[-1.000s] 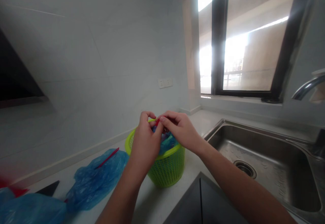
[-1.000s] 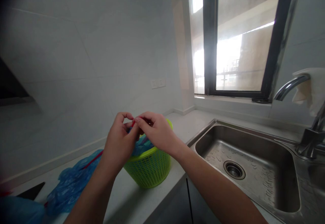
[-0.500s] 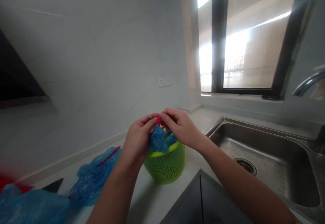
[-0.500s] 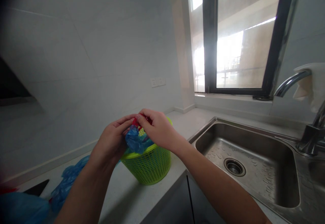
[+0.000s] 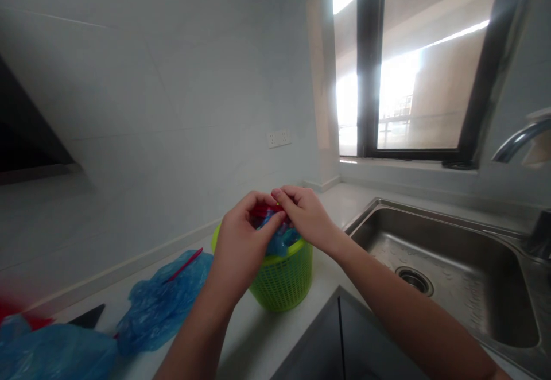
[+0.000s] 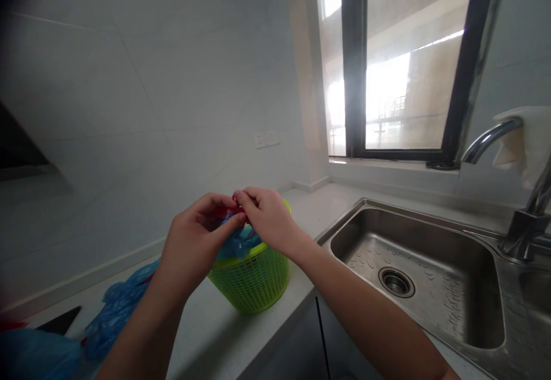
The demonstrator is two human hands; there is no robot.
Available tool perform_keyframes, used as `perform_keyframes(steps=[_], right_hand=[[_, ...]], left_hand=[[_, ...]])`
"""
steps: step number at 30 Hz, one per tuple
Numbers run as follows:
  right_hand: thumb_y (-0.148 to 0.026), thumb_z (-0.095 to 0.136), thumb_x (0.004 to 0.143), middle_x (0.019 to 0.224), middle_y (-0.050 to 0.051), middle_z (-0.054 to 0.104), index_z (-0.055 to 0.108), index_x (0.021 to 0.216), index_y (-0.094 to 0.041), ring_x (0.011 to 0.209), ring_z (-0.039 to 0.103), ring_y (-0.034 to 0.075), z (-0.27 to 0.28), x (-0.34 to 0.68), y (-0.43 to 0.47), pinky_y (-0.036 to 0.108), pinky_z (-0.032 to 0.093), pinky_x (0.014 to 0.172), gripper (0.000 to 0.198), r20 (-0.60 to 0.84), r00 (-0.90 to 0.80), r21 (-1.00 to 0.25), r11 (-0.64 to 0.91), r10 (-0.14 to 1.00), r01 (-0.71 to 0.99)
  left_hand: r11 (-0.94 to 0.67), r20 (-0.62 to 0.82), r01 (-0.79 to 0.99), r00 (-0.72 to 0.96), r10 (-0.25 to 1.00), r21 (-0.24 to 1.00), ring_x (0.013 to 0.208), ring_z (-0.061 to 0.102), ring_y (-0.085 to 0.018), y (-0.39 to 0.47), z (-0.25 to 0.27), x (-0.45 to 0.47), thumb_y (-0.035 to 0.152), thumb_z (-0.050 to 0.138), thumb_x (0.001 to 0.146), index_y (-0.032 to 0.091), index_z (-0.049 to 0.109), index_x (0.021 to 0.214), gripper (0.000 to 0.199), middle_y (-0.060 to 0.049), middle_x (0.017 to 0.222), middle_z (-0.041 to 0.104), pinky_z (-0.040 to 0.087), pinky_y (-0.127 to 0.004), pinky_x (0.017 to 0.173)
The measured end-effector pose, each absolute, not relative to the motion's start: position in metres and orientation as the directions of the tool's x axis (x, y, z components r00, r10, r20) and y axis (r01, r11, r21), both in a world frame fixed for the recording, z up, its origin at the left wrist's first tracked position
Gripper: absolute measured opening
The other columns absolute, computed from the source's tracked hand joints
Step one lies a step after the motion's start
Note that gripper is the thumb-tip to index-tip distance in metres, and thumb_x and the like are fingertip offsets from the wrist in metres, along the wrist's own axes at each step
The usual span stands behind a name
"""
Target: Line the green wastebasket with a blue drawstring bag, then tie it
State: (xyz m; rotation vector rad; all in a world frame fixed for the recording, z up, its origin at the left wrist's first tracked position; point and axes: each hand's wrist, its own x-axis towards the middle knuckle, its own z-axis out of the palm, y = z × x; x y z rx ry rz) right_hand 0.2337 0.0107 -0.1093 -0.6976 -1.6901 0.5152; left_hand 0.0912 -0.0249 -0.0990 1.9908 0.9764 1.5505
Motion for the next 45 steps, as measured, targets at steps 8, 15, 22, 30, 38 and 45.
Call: perform_keyframes(steps=[8, 15, 22, 30, 38, 45], right_hand=[[-0.052, 0.049, 0.096, 0.058, -0.003, 0.055, 0.060, 0.072, -0.018, 0.052, 0.051, 0.011, -0.108, 0.232, 0.014, 0.023, 0.038, 0.049, 0.044, 0.639, -0.078, -0.766, 0.643, 0.765, 0.028], [-0.038, 0.053, 0.092, 0.060, -0.007, 0.054, 0.047, 0.090, -0.023, 0.053, 0.053, 0.013, -0.105, 0.234, 0.012, 0.024, 0.042, 0.053, 0.017, 0.580, -0.073, -0.814, 0.573, 0.811, -0.093], [-0.005, 0.050, 0.078, 0.079, -0.001, 0.062, 0.058, 0.075, -0.020, 0.077, 0.056, 0.015, -0.093, 0.247, -0.011, 0.027, 0.042, 0.075, 0.017, 0.777, -0.322, -0.441, 0.833, 0.541, 0.334], [-0.002, 0.051, 0.085, 0.106, 0.004, 0.074, 0.070, 0.079, -0.021, 0.102, 0.063, 0.019, -0.102, 0.243, 0.001, 0.035, 0.043, 0.098, 0.028, 0.880, -0.294, -0.245, 0.886, 0.373, 0.393], [-0.026, 0.055, 0.096, 0.110, 0.006, 0.070, 0.068, 0.083, -0.019, 0.101, 0.064, 0.017, -0.101, 0.233, -0.004, 0.033, 0.045, 0.095, 0.019, 0.791, -0.246, -0.499, 0.823, 0.561, 0.270], [-0.024, 0.059, 0.094, 0.096, 0.004, 0.070, 0.068, 0.074, -0.019, 0.095, 0.058, 0.019, -0.105, 0.240, 0.009, 0.036, 0.039, 0.093, 0.023, 0.743, -0.185, -0.483, 0.706, 0.644, 0.517]], left_hand=[[-0.683, 0.755, 0.563, 0.150, 0.638, 0.465, 0.078, 0.064, -0.022, -0.028, -0.099, 0.094, 0.026, 0.074, 0.081, 0.025, 0.072, 0.094, 0.013, -0.003, 0.090, 0.072, 0.045, -0.031, 0.074], [-0.648, 0.832, 0.677, 0.095, 0.547, 0.349, 0.081, 0.064, -0.025, -0.029, -0.101, 0.091, 0.027, 0.063, 0.090, 0.024, 0.072, 0.096, 0.011, -0.005, 0.091, 0.073, 0.042, -0.033, 0.077], [-0.576, 0.792, 0.680, -0.010, 0.611, 0.453, 0.072, 0.062, -0.025, -0.021, -0.092, 0.075, 0.034, 0.064, 0.087, 0.024, 0.076, 0.087, 0.015, -0.005, 0.080, 0.072, 0.039, -0.030, 0.063], [-0.384, 0.322, 0.237, 0.264, 0.909, 0.892, 0.056, 0.049, -0.017, -0.014, -0.086, 0.057, 0.045, 0.074, 0.074, 0.018, 0.072, 0.065, 0.028, -0.006, 0.064, 0.062, 0.036, -0.026, 0.051], [-0.149, 0.181, -0.143, 0.255, 0.950, 0.979, 0.061, 0.058, -0.016, -0.019, -0.077, 0.061, 0.028, 0.079, 0.063, 0.013, 0.070, 0.076, 0.022, -0.007, 0.070, 0.064, 0.048, -0.024, 0.057], [-0.337, 0.324, -0.167, -0.103, 0.940, 0.926, 0.051, 0.051, -0.012, 0.008, -0.088, 0.063, 0.020, 0.074, 0.055, 0.016, 0.063, 0.075, 0.023, 0.001, 0.059, 0.057, 0.039, -0.019, 0.048]])
